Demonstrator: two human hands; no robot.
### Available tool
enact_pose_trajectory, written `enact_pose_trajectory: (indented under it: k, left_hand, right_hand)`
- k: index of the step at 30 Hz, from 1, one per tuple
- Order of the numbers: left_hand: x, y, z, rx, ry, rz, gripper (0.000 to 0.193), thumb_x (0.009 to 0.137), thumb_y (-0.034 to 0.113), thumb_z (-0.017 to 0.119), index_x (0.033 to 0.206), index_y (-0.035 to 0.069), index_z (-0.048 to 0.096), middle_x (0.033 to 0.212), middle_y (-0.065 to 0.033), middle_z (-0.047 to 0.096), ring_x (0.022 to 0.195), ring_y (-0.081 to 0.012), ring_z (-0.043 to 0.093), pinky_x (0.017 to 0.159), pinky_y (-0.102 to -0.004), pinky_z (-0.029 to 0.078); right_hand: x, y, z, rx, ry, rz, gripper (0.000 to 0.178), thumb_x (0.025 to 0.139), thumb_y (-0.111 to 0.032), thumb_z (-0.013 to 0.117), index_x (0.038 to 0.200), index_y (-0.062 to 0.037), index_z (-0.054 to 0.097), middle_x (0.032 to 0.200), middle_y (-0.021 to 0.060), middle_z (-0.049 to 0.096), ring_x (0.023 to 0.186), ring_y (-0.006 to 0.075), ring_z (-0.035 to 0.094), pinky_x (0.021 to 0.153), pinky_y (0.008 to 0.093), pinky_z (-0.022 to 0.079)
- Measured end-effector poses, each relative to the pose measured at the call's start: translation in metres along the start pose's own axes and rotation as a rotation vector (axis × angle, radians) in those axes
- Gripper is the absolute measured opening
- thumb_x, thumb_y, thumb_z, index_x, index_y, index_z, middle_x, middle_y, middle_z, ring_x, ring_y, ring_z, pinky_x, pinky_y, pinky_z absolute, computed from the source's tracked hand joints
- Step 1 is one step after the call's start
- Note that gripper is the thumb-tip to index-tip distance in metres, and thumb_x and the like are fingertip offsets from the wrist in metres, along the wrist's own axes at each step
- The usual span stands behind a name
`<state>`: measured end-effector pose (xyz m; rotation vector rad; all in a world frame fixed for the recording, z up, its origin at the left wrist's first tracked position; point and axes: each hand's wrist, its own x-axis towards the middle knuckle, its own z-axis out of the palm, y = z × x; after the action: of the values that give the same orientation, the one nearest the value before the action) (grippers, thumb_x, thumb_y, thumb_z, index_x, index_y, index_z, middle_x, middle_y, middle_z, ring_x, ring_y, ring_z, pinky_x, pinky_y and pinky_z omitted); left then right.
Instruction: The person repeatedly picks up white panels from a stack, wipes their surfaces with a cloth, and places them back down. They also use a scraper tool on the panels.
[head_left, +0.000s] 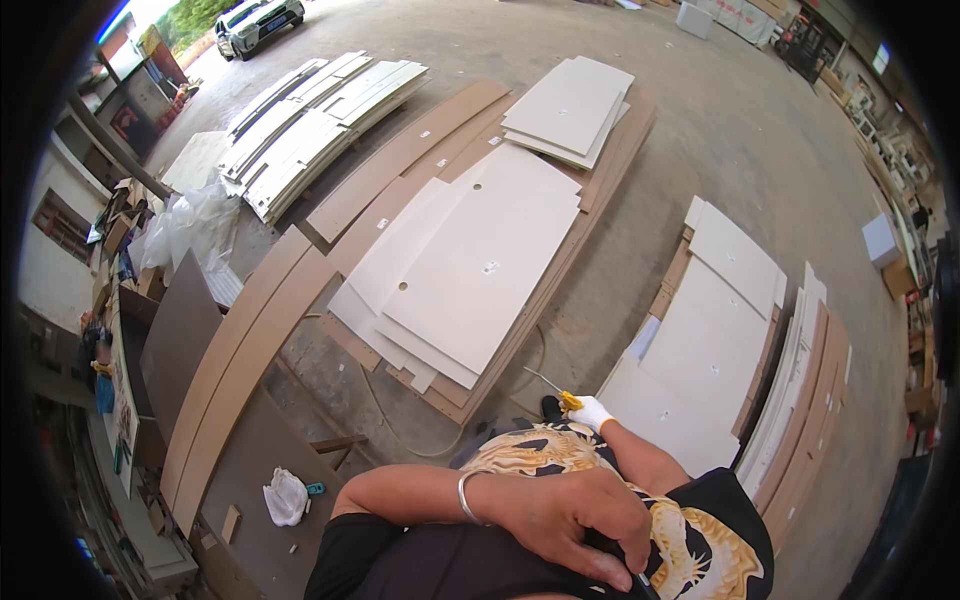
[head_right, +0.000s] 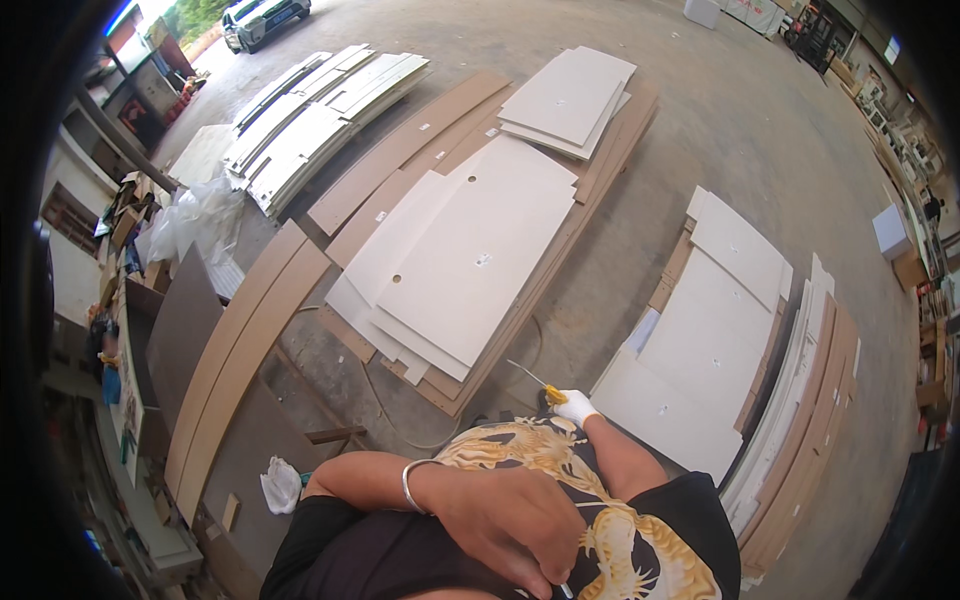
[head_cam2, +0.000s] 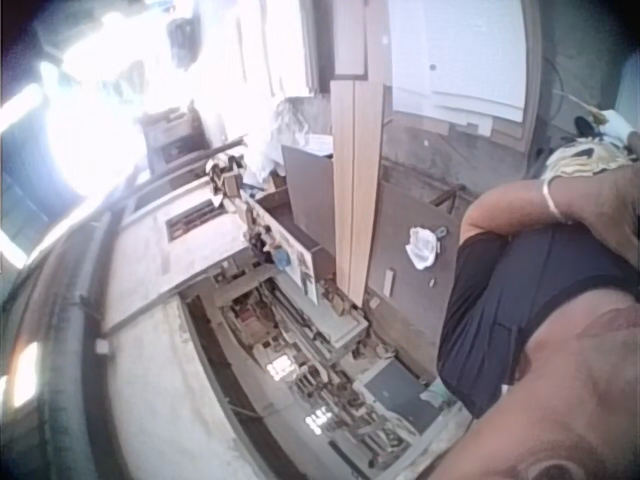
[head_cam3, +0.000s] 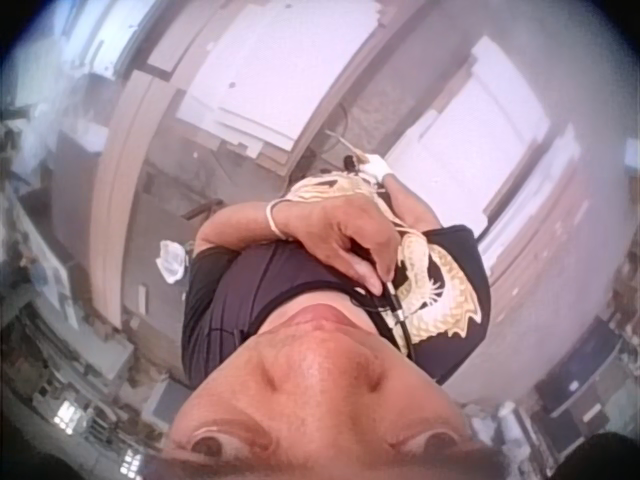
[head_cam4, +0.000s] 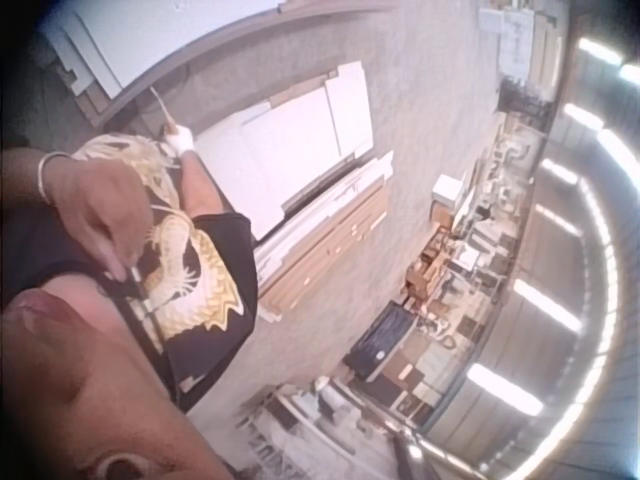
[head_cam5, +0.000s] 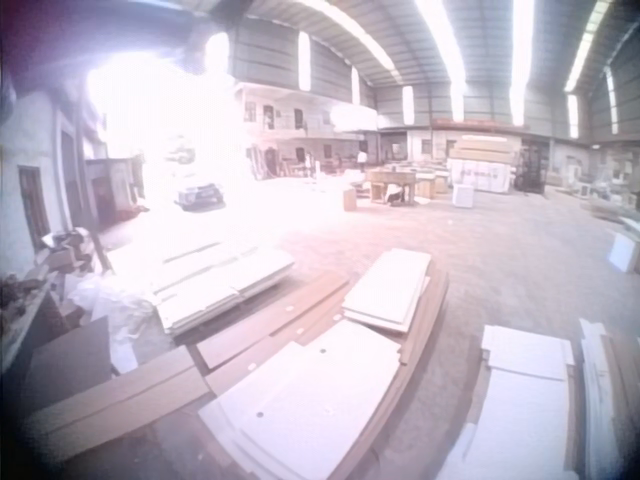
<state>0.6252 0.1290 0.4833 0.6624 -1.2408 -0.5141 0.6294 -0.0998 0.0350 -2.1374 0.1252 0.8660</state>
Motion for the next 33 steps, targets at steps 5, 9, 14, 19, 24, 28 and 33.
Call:
enact_pose_trajectory:
  k: [5, 9, 14, 19, 24, 28, 33]
  left_hand:
    - [-0.007, 0.001, 0.007, -0.099, 0.047, -0.043, 0.013, 0.092, 0.013, 0.077, 0.097, 0.003, 0.071, 0.092, -0.0094, 0.074, 0.084, -0.0275, 0.072, 0.073, -0.0369, 0.054]
    - [-0.007, 0.001, 0.008, -0.015, 0.007, 0.009, 0.015, 0.089, 0.011, 0.082, 0.090, 0.001, 0.072, 0.086, -0.0117, 0.074, 0.076, -0.0274, 0.073, 0.066, -0.0358, 0.056]
    - [-0.008, 0.002, 0.012, -0.029, 0.017, 0.026, 0.014, 0.089, 0.011, 0.082, 0.089, 0.001, 0.072, 0.084, -0.0114, 0.074, 0.074, -0.0268, 0.072, 0.065, -0.0356, 0.056]
    - [-0.017, 0.004, 0.015, -0.026, 0.007, 0.028, 0.014, 0.089, 0.011, 0.082, 0.089, 0.001, 0.072, 0.084, -0.0111, 0.074, 0.074, -0.0265, 0.072, 0.065, -0.0355, 0.056]
    - [-0.029, 0.006, 0.018, -0.144, 0.019, -0.024, 0.013, 0.092, 0.013, 0.077, 0.095, 0.003, 0.071, 0.092, -0.0086, 0.074, 0.084, -0.0270, 0.072, 0.073, -0.0368, 0.054]
    - [-0.033, 0.012, 0.018, -0.175, 0.000, -0.023, 0.013, 0.091, 0.013, 0.078, 0.094, 0.003, 0.070, 0.091, -0.0085, 0.074, 0.083, -0.0271, 0.072, 0.072, -0.0370, 0.054]
    - [-0.035, 0.019, 0.012, -0.103, -0.059, 0.022, 0.014, 0.089, 0.011, 0.082, 0.090, 0.001, 0.072, 0.085, -0.0106, 0.074, 0.075, -0.0263, 0.072, 0.065, -0.0353, 0.056]
  right_hand:
    - [-0.005, -0.002, 0.003, -0.036, -0.001, 0.002, 0.034, 0.089, -0.017, 0.070, 0.121, -0.0097, 0.074, 0.111, 0.0103, 0.077, 0.102, 0.0227, 0.073, 0.092, 0.0316, 0.055]
    - [-0.009, 0.001, 0.007, -0.011, 0.012, 0.008, 0.034, 0.089, -0.017, 0.070, 0.122, -0.0100, 0.074, 0.112, 0.0104, 0.077, 0.103, 0.0230, 0.073, 0.092, 0.0318, 0.055]
    - [-0.014, 0.001, 0.010, -0.050, 0.024, -0.001, 0.034, 0.090, -0.019, 0.068, 0.122, -0.0112, 0.074, 0.113, 0.0111, 0.077, 0.104, 0.0252, 0.073, 0.092, 0.0324, 0.055]
    - [-0.021, 0.001, 0.016, -0.085, 0.038, 0.043, 0.034, 0.090, -0.019, 0.066, 0.122, -0.0119, 0.074, 0.114, 0.0110, 0.077, 0.106, 0.0272, 0.072, 0.093, 0.0334, 0.055]
    - [-0.026, 0.006, 0.025, -0.047, 0.079, 0.029, 0.033, 0.090, -0.016, 0.067, 0.121, -0.0104, 0.074, 0.113, 0.0110, 0.077, 0.105, 0.0257, 0.073, 0.093, 0.0330, 0.055]
    - [-0.030, 0.011, 0.034, 0.010, 0.103, 0.084, 0.033, 0.089, -0.012, 0.067, 0.121, -0.0091, 0.074, 0.112, 0.0109, 0.077, 0.103, 0.0236, 0.073, 0.093, 0.0322, 0.055]
    - [-0.036, 0.012, 0.042, 0.001, 0.149, 0.022, 0.030, 0.089, -0.021, 0.067, 0.117, -0.0111, 0.074, 0.110, 0.0132, 0.076, 0.102, 0.0306, 0.071, 0.090, 0.0369, 0.055]
